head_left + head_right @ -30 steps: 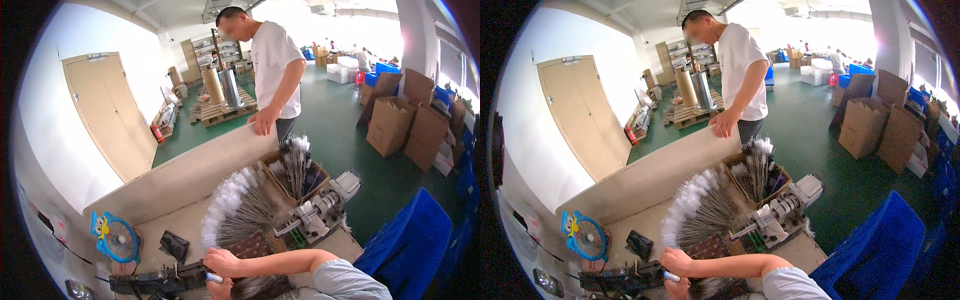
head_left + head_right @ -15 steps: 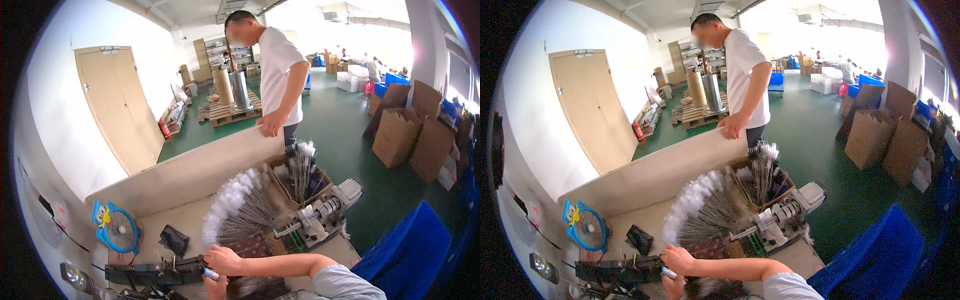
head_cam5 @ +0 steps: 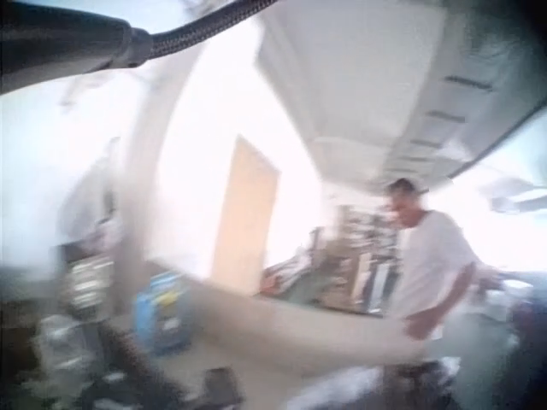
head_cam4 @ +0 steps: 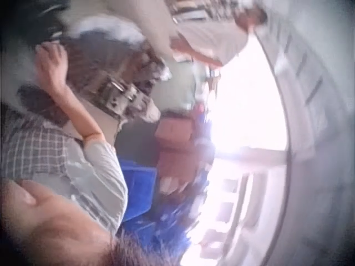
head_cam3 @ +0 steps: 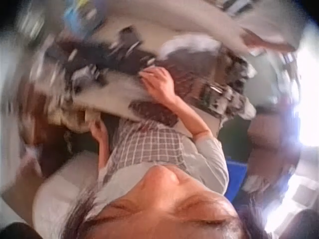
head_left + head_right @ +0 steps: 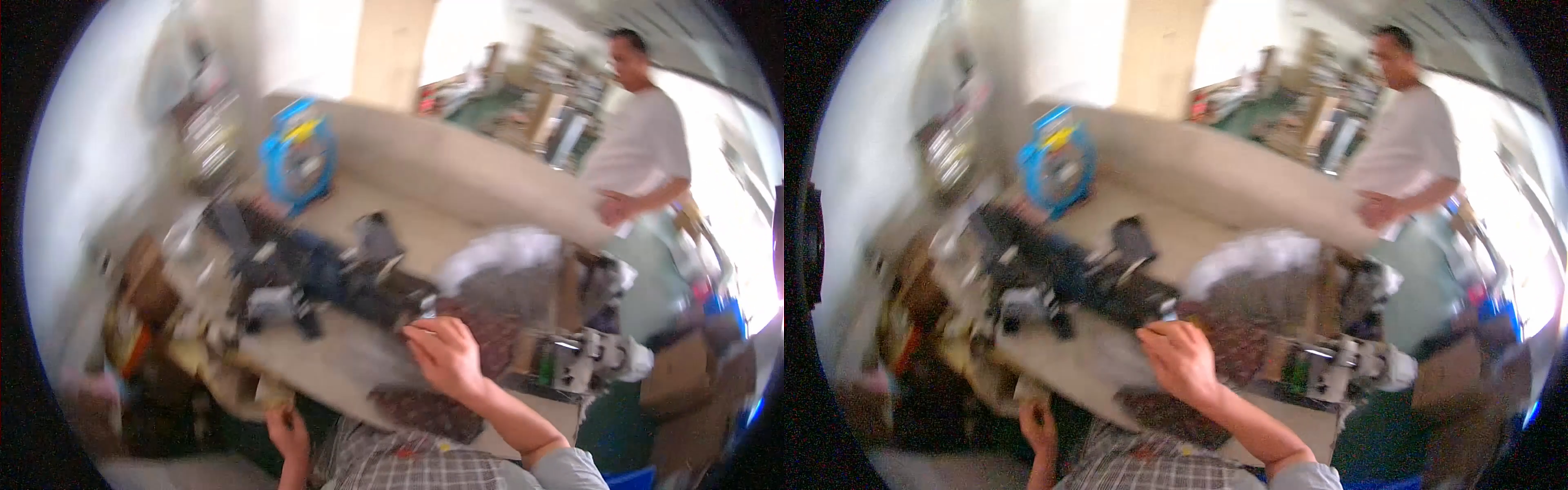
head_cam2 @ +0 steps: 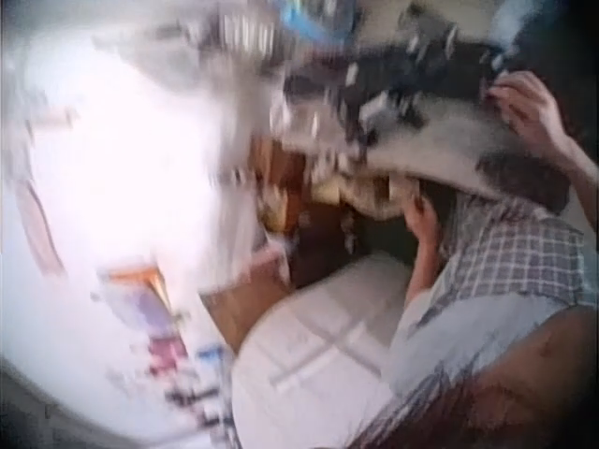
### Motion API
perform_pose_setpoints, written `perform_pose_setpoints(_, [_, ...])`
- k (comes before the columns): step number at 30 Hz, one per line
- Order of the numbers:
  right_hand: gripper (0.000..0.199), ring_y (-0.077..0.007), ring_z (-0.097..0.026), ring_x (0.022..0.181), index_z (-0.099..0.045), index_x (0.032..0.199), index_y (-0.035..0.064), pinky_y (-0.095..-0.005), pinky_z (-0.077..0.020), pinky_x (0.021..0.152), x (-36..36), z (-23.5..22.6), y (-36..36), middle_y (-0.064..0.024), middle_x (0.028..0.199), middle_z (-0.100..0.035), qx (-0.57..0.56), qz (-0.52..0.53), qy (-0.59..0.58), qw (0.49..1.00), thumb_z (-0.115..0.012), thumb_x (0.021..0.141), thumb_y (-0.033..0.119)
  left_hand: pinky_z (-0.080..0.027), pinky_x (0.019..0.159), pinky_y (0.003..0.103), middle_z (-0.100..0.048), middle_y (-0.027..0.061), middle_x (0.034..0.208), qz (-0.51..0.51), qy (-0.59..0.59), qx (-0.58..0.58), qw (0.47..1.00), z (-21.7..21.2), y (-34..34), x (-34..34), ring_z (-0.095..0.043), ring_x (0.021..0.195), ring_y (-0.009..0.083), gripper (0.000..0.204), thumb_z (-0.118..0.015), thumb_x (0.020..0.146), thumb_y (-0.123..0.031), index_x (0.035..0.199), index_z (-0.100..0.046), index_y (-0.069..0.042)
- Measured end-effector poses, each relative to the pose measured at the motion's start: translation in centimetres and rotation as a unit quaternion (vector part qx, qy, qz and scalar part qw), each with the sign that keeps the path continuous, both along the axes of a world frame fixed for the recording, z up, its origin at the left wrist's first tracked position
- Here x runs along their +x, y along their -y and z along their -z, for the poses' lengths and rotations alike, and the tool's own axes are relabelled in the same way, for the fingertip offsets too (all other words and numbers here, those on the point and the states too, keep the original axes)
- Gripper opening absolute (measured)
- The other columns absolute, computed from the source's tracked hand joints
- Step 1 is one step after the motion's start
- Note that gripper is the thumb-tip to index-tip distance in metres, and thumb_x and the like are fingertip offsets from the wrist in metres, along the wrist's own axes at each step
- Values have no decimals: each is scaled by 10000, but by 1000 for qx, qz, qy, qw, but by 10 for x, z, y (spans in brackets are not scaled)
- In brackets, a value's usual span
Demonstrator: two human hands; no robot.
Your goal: The recorder is assembling small cylindrical brushes by inserting brush heads into holders and using a specialized workbench machine to secure them.
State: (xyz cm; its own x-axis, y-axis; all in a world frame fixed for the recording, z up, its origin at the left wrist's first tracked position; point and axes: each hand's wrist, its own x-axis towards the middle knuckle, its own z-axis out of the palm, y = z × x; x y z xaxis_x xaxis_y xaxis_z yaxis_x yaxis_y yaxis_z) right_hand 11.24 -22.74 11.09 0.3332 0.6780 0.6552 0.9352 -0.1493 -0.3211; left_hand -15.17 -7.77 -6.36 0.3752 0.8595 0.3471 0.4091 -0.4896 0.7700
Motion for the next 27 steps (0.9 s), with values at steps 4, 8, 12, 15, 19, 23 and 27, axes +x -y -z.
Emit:
perform_pose_setpoints(4, [221,-256,-591,847,-654,911,81,-379,-488,716,-60,43,-23,-76,940,-625,-102,-121,3,987,-670,695,38,-455,759,413,-548,177,995,-2,-70,-109,992,53,19,-44,-543,910,378,259,-589,712,-46,969,-566,-53])
perform_pose_setpoints(8, [230,-282,-596,821,-636,953,100,-380,-487,695,-95,64,-39,-85,922,-621,-232,-216,11,948,-652,725,74,-457,771,436,-567,188,998,-67,-184,-205,959,108,58,-74,-560,926,365,286,-606,767,-190,999,-569,-27])
perform_pose_setpoints(12, [281,-305,-589,777,-603,1026,110,-392,-481,640,-118,64,-57,-104,896,-598,-326,-174,5,929,-637,747,119,-461,784,427,-600,179,951,-46,-90,-250,963,125,53,-85,-579,896,348,363,-579,813,-306,1034,-588,-19])
perform_pose_setpoints(15, [353,-313,-578,739,-570,1093,125,-402,-476,612,-125,73,-65,-105,829,-573,-407,-146,42,901,-641,748,140,-461,791,408,-614,172,988,-12,-31,-302,953,115,21,-77,-584,927,329,406,-606,800,-346,1030,-592,-11])
perform_pose_setpoints(19, [491,-332,-577,719,-492,1210,154,-423,-476,610,-135,80,-71,-124,821,-564,-507,-82,63,856,-644,743,146,-467,773,355,-638,149,949,13,149,-427,892,105,-18,-56,-607,889,254,478,-621,809,-413,1015,-585,17])
perform_pose_setpoints(23, [554,-346,-581,721,-449,1260,162,-435,-478,622,-139,84,-73,-139,809,-561,-545,-37,67,835,-640,740,144,-469,751,323,-642,119,911,73,318,-524,786,110,-43,-39,-605,812,204,519,-607,823,-444,1026,-574,32])
perform_pose_setpoints(27, [602,-319,-588,729,-426,1298,170,-410,-476,639,-136,91,-68,-120,797,-572,-534,-20,80,842,-650,740,128,-430,659,331,-631,116,746,-52,363,-531,764,104,-71,-34,-583,713,200,585,-523,847,-514,835,-638,59])
